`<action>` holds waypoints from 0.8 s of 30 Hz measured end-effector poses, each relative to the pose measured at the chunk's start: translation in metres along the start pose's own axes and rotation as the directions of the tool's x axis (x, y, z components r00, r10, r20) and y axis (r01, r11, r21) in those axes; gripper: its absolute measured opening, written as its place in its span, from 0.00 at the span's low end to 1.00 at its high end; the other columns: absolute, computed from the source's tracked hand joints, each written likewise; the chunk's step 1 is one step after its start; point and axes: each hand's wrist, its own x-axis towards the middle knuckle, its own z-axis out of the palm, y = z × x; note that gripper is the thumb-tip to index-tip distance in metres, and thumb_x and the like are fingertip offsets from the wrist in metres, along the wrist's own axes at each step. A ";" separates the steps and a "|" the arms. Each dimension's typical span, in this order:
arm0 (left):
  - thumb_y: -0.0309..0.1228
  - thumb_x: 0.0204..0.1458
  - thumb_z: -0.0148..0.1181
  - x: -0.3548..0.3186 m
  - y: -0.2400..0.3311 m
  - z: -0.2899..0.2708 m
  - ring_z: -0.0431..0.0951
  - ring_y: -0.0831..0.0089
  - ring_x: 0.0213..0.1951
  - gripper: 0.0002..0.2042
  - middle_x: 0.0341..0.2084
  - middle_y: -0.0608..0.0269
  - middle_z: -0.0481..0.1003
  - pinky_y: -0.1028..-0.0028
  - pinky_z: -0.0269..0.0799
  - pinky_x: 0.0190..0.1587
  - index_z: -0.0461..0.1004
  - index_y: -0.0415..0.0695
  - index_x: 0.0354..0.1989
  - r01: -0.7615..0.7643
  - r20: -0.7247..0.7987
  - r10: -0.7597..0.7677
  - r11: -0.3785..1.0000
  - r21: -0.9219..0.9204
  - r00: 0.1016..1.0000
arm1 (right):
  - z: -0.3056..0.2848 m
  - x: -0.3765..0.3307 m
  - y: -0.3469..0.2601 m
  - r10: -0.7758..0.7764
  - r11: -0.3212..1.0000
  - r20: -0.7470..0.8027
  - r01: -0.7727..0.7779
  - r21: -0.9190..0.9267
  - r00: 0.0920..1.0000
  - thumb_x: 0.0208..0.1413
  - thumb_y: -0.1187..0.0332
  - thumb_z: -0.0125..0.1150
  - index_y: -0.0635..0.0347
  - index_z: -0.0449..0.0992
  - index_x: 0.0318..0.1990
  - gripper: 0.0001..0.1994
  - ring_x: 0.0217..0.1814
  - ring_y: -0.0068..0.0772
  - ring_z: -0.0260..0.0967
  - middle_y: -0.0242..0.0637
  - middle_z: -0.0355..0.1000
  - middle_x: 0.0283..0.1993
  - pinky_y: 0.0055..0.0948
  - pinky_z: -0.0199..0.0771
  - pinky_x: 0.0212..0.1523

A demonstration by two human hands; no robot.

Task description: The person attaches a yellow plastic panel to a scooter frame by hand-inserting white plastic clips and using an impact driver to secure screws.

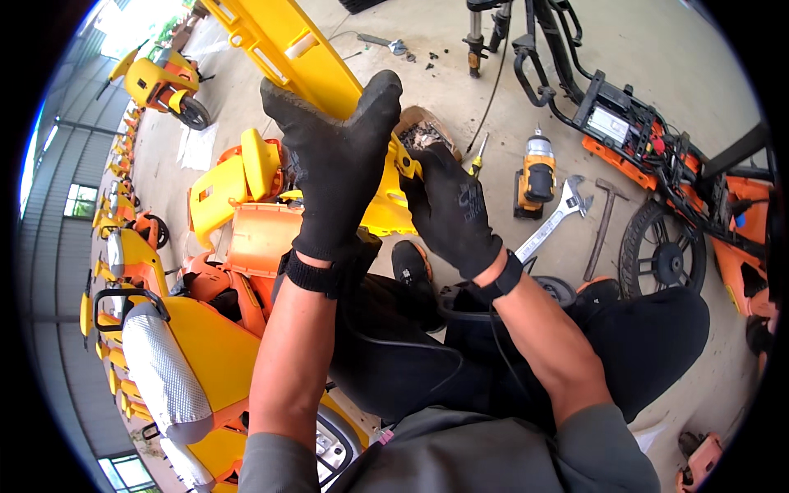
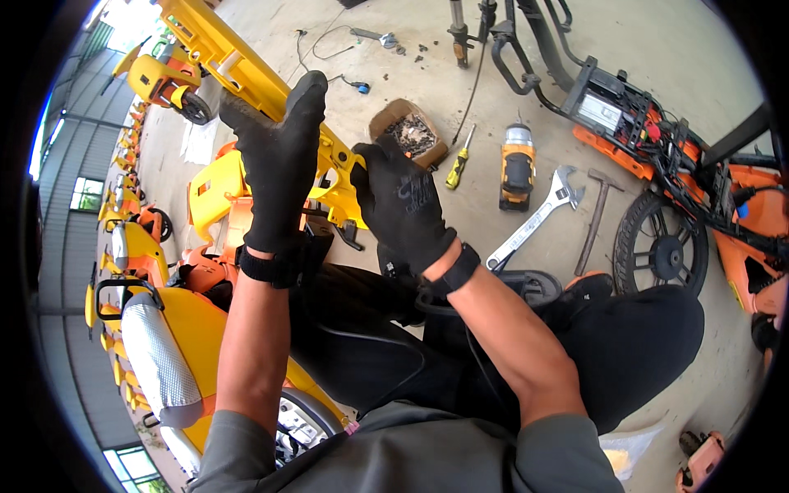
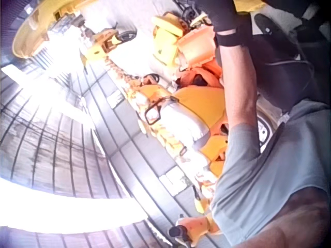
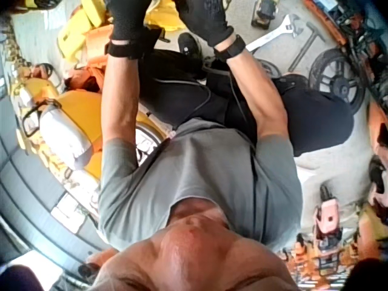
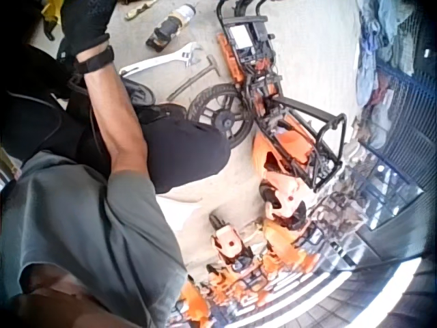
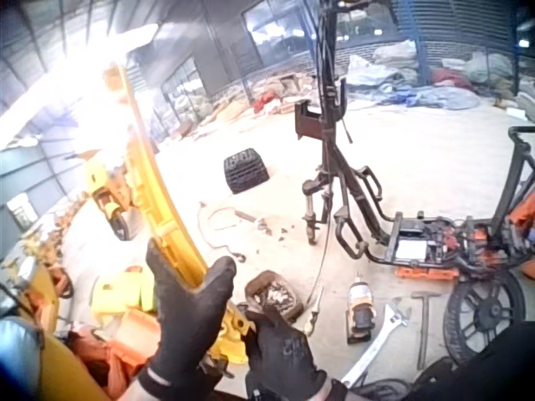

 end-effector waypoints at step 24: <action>0.34 0.46 0.76 -0.050 -0.011 0.034 0.74 0.68 0.44 0.37 0.44 0.54 0.70 0.70 0.74 0.46 0.55 0.37 0.57 -0.121 0.213 0.107 0.991 0.053 0.971 | 0.005 -0.038 0.090 0.078 0.995 -0.078 -0.084 -0.063 0.994 0.54 0.72 0.60 0.60 0.76 0.44 0.10 0.47 0.53 0.71 0.48 0.74 0.42 0.44 0.72 0.47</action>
